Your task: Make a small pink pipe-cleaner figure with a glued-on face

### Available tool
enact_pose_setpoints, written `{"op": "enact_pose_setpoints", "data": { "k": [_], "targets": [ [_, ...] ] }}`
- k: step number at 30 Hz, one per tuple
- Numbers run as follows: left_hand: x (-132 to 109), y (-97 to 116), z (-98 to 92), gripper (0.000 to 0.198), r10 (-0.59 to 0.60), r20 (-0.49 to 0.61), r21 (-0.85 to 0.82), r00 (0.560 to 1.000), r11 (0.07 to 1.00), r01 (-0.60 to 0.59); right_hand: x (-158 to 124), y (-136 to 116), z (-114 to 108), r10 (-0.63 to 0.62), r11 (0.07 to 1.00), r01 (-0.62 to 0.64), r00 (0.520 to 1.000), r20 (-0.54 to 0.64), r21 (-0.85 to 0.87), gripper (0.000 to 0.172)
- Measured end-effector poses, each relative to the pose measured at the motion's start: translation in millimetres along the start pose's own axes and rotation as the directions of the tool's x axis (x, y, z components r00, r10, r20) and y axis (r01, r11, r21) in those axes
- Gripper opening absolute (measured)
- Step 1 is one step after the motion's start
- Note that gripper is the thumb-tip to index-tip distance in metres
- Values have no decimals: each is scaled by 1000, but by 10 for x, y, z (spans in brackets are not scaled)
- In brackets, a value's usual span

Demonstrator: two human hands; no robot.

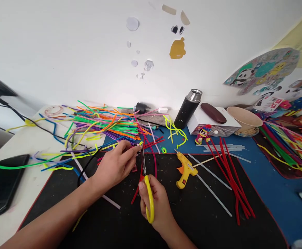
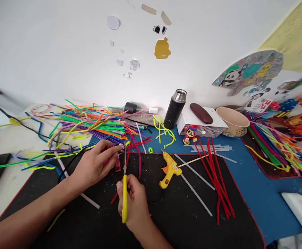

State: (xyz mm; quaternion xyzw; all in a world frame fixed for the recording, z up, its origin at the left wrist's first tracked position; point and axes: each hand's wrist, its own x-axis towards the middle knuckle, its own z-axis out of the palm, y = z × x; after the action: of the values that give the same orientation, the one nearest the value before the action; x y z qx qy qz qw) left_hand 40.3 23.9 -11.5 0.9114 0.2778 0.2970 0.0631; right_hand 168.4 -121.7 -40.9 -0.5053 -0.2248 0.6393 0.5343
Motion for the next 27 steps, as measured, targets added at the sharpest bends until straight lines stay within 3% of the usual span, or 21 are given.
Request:
{"op": "enact_pose_setpoints", "data": {
  "k": [10,18,21,24,26,27],
  "targets": [
    [7,-3,0,30,-57,7,-41,998,998,58,5,-36,-21,40,998,-40,999,13,44,60],
    [112,4,-240,26,-244,-68,-357,967,912,205,-33,-68,-28,-57,998,57,998,-1,19,60],
    [114,-35,-378,26,-355,-59,-474,933,833,286,-94,-71,-46,-70,993,71,997,20,-99,57],
    [90,-82,-500,31,-466,8,-635,885,681,364,-171,-110,-57,-80,939,106,993,92,-328,48],
    [66,-106,-563,33,-492,64,-724,868,576,380,-216,-163,-45,-57,844,131,986,155,-520,35],
    [52,-113,-587,33,-492,91,-758,866,529,381,-232,-195,-29,-68,752,178,979,193,-634,26]
  ]
}}
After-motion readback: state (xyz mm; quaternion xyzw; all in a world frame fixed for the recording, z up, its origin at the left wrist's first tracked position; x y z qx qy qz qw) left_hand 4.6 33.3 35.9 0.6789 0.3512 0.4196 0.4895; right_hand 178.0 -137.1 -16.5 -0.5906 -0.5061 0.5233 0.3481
